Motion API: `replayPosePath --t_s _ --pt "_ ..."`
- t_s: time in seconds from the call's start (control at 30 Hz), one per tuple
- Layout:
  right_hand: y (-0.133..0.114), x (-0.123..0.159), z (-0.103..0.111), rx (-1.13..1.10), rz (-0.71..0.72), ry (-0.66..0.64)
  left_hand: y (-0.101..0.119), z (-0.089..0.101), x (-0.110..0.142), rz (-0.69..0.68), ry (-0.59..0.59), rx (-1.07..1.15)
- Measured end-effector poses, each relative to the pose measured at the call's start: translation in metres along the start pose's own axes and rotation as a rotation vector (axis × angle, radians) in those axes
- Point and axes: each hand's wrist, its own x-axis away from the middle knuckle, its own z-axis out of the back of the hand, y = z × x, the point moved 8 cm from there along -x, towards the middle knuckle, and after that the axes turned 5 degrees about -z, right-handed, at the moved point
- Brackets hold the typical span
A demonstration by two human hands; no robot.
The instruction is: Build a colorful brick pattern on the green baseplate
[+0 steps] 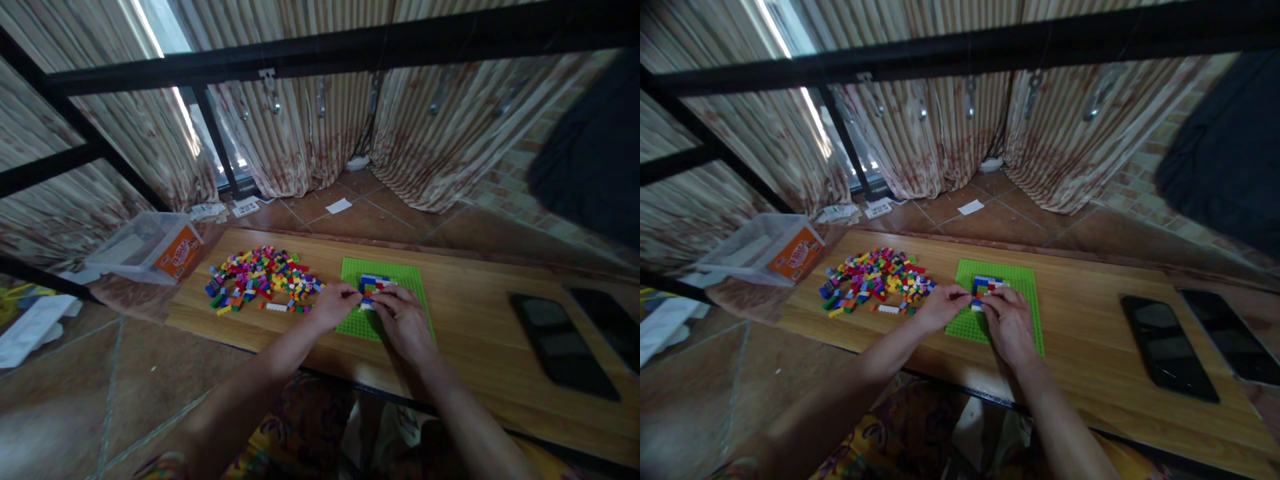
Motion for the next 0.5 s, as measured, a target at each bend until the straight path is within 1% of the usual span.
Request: replayPosePath --t_s 0.37,0.5 --pt "-0.0046 0.0000 0.0009 0.015 0.001 -0.026 0.0080 -0.0008 -0.0001 -0.045 -0.004 -0.122" --pt "0.0013 -0.0009 0.0060 -0.044 -0.065 0.054 0.0075 -0.0009 0.0002 -0.029 0.008 -0.138"
